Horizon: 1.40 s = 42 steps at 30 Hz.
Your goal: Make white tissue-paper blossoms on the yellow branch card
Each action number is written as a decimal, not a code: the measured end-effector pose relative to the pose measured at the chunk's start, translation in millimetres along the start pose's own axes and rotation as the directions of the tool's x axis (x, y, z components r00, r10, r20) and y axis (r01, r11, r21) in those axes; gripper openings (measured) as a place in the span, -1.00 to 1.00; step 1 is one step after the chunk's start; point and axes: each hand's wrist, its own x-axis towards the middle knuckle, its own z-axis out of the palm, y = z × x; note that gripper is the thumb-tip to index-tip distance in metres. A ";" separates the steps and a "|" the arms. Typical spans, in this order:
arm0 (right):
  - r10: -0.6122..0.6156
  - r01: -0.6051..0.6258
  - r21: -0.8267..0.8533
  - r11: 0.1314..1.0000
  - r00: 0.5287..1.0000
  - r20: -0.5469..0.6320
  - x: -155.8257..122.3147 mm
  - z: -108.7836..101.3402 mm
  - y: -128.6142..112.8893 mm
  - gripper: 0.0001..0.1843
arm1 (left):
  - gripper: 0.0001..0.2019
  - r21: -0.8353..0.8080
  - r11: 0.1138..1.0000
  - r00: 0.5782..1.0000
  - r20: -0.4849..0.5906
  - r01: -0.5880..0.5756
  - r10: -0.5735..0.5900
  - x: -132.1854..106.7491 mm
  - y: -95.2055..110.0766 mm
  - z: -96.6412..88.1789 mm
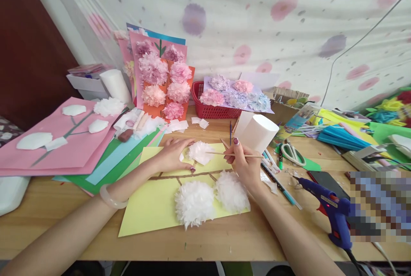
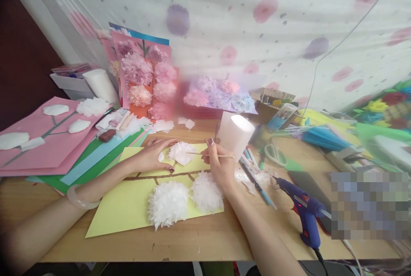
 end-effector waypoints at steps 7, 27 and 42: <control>-0.054 0.068 -0.114 0.991 0.991 0.121 -5.2 3.9 1.1 -0.46 | -0.10 0.003 1.000 1.000 0.011 0.004 -0.004 -0.2 5.2 -3.2; -0.135 0.175 -0.431 0.885 0.983 0.122 63.0 38.2 -51.3 -0.29 | -0.06 -0.028 0.999 0.999 -0.010 -0.040 0.040 -0.3 -1.3 0.4; -0.095 0.104 -0.372 0.923 0.995 0.043 39.2 30.4 -55.7 -0.35 | -0.11 -0.018 0.999 0.999 -0.017 -0.031 0.031 -0.7 1.1 -0.4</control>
